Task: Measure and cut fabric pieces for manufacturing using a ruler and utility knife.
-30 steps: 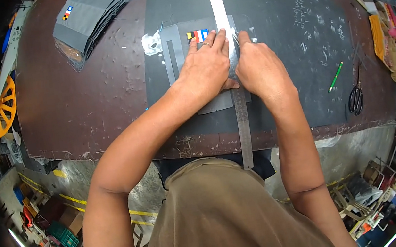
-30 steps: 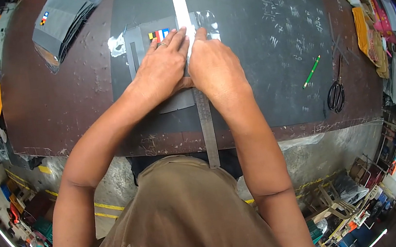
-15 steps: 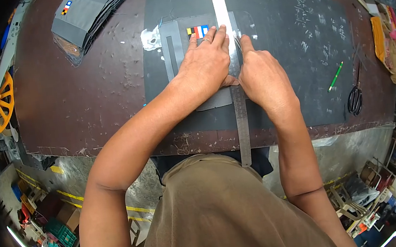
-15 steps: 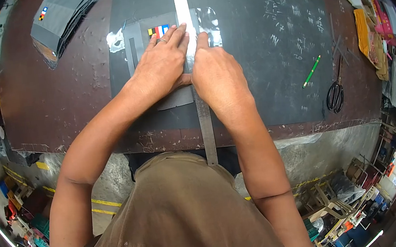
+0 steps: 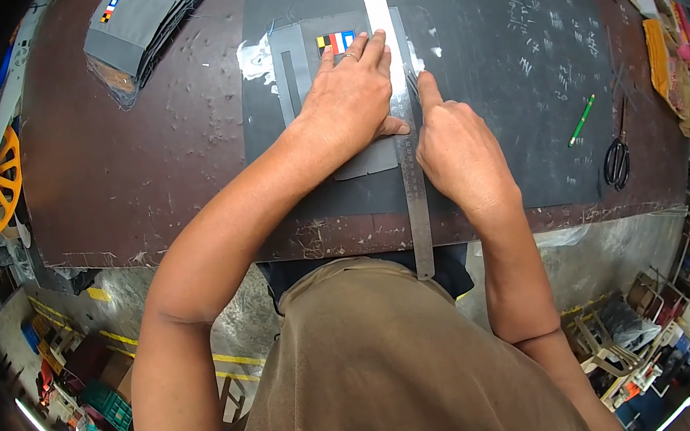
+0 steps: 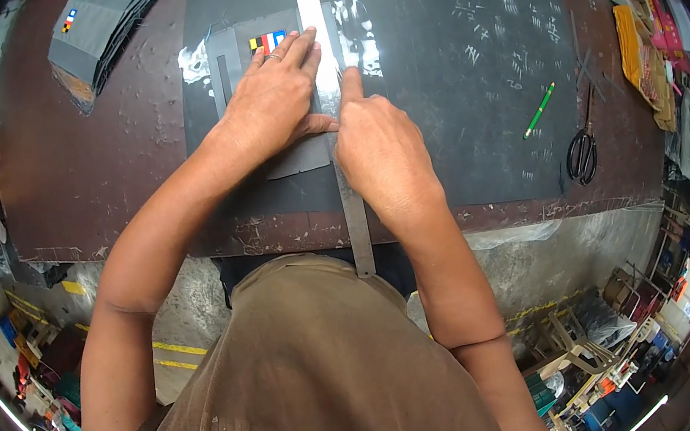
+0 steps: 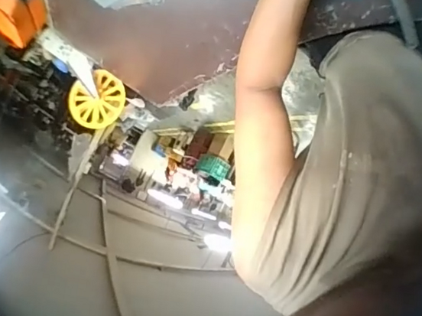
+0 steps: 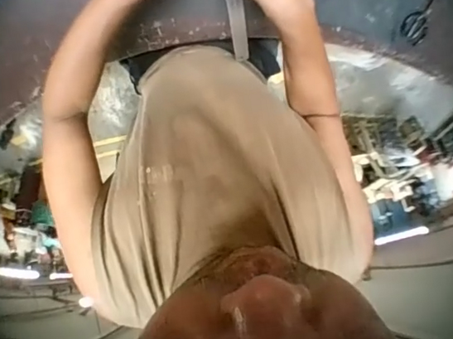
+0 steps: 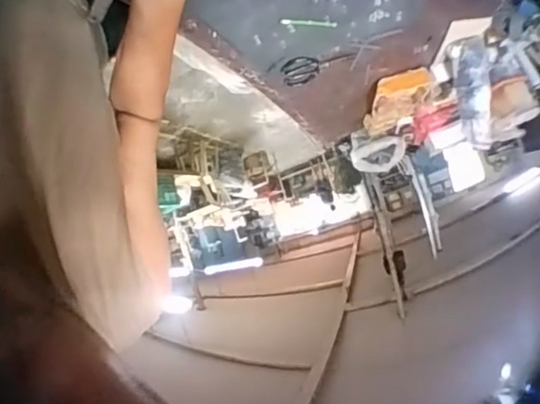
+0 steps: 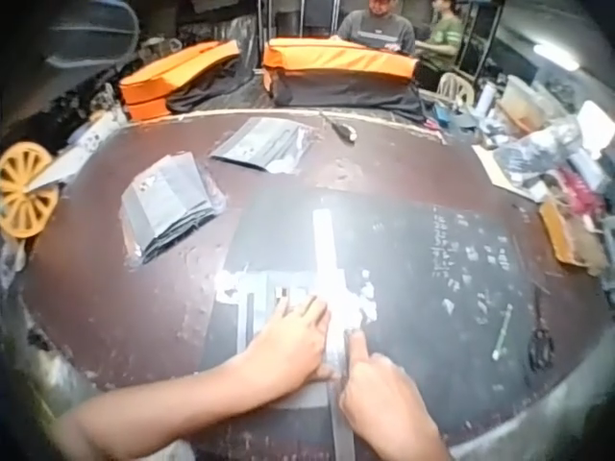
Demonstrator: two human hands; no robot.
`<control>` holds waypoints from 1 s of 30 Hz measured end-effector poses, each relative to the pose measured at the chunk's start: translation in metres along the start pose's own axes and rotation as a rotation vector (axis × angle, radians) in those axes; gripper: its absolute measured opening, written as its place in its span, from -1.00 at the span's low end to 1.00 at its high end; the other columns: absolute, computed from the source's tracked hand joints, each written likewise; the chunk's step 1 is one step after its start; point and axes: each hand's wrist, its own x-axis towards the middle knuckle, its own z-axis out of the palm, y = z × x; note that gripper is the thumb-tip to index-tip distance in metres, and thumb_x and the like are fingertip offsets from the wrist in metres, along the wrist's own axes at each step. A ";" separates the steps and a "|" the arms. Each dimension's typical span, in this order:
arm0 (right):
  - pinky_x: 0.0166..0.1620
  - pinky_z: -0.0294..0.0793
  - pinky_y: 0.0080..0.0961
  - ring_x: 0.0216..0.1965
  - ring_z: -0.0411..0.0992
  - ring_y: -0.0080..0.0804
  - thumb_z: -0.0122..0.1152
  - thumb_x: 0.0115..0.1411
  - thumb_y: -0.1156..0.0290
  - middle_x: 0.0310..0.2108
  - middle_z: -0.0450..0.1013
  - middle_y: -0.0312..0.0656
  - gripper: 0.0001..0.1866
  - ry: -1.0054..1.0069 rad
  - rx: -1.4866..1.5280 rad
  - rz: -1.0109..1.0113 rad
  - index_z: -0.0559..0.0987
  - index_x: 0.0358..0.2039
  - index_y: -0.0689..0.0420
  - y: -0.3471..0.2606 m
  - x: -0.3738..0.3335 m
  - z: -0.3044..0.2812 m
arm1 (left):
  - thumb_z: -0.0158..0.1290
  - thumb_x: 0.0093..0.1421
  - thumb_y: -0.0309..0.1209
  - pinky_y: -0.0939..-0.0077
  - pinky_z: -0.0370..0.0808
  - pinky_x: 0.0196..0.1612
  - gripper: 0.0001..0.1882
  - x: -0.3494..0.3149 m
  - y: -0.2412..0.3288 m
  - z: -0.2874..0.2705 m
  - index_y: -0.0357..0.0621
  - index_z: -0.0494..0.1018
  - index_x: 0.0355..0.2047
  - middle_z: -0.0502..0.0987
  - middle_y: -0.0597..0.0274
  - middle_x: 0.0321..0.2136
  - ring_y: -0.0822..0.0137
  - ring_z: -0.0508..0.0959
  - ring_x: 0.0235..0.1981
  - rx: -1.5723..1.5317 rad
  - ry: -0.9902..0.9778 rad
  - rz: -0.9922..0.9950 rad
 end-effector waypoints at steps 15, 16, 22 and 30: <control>-0.16 0.67 0.01 -0.24 0.66 0.25 0.10 0.23 0.60 -0.27 0.59 0.34 -0.30 -0.031 -0.050 -0.020 0.21 0.38 0.49 0.017 -0.041 0.012 | 0.41 0.02 0.13 -0.07 0.29 0.46 0.13 0.000 0.011 0.003 -0.47 0.27 0.37 0.21 -0.16 0.46 -0.09 0.22 0.49 0.041 0.007 -0.007; -0.16 0.68 0.00 -0.24 0.66 0.25 0.09 0.24 0.59 -0.26 0.59 0.34 -0.30 -0.037 -0.049 -0.010 0.22 0.39 0.47 0.017 -0.044 0.012 | 0.41 0.03 0.13 -0.07 0.28 0.46 0.13 0.000 0.012 0.003 -0.46 0.26 0.38 0.20 -0.16 0.46 -0.09 0.21 0.50 0.050 0.007 -0.009; -0.11 0.62 0.05 -0.22 0.62 0.27 0.05 0.25 0.59 -0.22 0.58 0.31 -0.30 -0.085 -0.033 0.064 0.21 0.42 0.41 0.014 -0.057 0.011 | 0.40 0.04 0.14 -0.08 0.27 0.47 0.11 -0.001 0.016 0.003 -0.46 0.29 0.37 0.19 -0.15 0.47 -0.08 0.21 0.50 0.054 0.008 -0.010; -0.18 0.69 -0.03 -0.27 0.66 0.23 0.09 0.25 0.58 -0.22 0.57 0.29 -0.27 -0.081 -0.058 0.048 0.20 0.43 0.42 0.013 -0.075 0.012 | 0.40 0.04 0.13 -0.09 0.27 0.47 0.11 -0.002 0.016 0.000 -0.45 0.30 0.37 0.18 -0.16 0.48 -0.08 0.21 0.50 0.053 0.006 -0.011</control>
